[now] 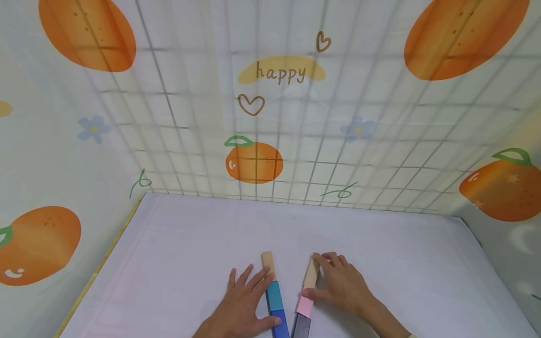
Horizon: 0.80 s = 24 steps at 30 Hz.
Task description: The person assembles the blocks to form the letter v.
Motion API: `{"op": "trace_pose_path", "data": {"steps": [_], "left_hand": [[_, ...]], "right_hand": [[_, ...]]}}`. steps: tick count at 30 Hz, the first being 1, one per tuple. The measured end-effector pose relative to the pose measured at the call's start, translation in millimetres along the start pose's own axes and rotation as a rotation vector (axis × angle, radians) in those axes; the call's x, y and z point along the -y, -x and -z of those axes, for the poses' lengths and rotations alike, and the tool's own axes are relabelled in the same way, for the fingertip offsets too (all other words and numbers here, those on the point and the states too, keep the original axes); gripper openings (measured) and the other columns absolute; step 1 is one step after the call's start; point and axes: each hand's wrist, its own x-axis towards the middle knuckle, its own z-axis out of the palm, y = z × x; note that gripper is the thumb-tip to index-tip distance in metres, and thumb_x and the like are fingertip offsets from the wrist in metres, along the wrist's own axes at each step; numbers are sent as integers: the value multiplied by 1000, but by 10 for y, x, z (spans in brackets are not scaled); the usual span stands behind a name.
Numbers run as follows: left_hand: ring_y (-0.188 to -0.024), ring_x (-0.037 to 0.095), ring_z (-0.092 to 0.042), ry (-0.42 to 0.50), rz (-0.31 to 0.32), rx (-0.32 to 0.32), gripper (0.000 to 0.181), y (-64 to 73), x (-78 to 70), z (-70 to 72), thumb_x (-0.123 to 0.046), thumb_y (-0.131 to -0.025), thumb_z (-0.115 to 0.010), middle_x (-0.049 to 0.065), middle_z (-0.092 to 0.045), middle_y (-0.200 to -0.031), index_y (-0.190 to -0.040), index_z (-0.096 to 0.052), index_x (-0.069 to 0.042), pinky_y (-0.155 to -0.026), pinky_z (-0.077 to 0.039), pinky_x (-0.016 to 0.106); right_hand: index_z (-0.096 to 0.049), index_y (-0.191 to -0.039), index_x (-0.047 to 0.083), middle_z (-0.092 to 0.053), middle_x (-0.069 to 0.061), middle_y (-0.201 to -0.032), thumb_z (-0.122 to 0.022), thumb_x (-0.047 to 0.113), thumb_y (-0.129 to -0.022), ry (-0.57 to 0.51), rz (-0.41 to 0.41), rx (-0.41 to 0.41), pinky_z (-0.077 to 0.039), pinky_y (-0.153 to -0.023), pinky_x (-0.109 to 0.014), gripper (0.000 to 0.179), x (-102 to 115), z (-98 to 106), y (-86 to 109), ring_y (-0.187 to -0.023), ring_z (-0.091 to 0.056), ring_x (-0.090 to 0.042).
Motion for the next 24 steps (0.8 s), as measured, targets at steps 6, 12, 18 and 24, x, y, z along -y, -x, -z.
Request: {"op": "trace_pose_path", "data": {"steps": [6,12,18,24], "left_hand": [[-152,35,-20,10,4,17,94,-14,-6,0,-84,-83,-48,-10,-21,-167,-159,-33,-31,-114,-13,71],[-150,37,-26,-4,-14,-12,96,-17,4,4,-84,-83,-49,-2,-23,-167,-159,-35,-27,-112,-19,72],[-154,34,-14,-3,-25,-35,109,-51,27,5,-90,-78,-47,7,-19,-168,-161,-29,-22,-117,-18,64],[-155,29,-4,-29,-109,-46,119,-98,56,-13,-92,-76,-45,8,-9,-169,-163,-21,-15,-120,-12,59]], "right_hand": [[-41,-154,9,-43,-16,-153,-63,89,-66,14,84,-63,-46,-97,-61,121,26,-35,138,-131,-48,-38],[-28,-159,5,-25,-22,-163,-59,94,-62,-7,200,-22,-37,-108,-63,135,112,-94,335,-148,-26,-42],[-25,-159,4,-23,-26,-162,-61,92,-63,-16,249,-38,-14,-118,-44,135,103,-208,418,-148,-24,-44],[-25,-158,3,-24,-31,-160,-60,90,-66,-3,273,-78,13,-112,-19,132,77,-262,451,-146,-26,-47]]}}
